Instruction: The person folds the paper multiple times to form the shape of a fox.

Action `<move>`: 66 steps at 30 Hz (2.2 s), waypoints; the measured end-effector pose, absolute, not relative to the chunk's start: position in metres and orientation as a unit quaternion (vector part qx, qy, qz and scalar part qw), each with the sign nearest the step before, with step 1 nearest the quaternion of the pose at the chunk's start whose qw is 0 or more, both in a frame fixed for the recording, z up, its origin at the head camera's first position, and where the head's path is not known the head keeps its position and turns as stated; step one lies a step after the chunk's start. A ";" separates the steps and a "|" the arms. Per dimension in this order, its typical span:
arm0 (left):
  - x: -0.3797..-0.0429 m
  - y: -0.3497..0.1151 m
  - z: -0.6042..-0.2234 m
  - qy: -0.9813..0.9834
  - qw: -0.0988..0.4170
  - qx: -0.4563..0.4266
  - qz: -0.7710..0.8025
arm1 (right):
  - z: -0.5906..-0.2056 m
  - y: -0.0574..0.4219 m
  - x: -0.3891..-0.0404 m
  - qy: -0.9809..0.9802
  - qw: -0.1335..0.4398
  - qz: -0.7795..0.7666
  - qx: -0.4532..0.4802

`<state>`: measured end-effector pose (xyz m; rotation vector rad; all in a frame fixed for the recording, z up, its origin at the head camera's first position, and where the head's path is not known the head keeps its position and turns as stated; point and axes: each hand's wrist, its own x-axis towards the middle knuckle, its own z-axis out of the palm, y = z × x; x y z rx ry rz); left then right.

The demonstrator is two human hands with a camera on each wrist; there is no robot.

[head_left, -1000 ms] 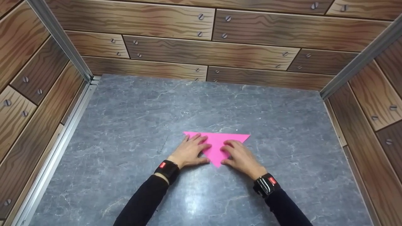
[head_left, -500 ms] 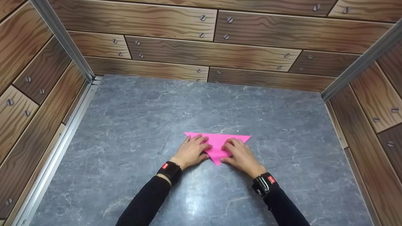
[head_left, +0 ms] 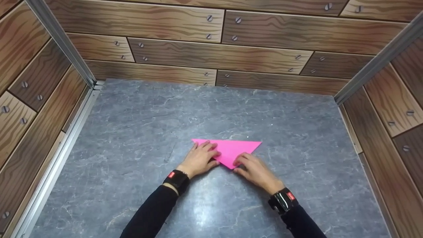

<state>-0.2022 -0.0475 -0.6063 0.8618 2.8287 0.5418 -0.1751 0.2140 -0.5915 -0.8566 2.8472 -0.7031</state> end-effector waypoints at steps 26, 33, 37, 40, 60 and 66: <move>-0.182 -0.047 -0.603 0.938 0.088 0.294 0.160 | -0.591 0.200 -0.184 0.933 -0.019 -0.328 -0.146; -0.181 -0.047 -0.602 0.937 0.104 0.279 0.184 | -0.593 0.197 -0.189 0.932 -0.019 -0.341 -0.124; -0.181 -0.048 -0.602 0.934 0.102 0.284 0.191 | -0.594 0.195 -0.193 0.932 -0.017 -0.341 -0.123; -0.182 -0.050 -0.602 0.932 0.099 0.294 0.188 | -0.595 0.194 -0.196 0.933 -0.018 -0.334 -0.130; -0.183 -0.046 -0.600 0.934 0.086 0.307 0.158 | -0.601 0.186 -0.211 0.947 0.021 -0.309 -0.090; -0.183 -0.043 -0.600 0.938 0.087 0.301 0.148 | -0.601 0.184 -0.213 0.947 0.035 -0.310 -0.078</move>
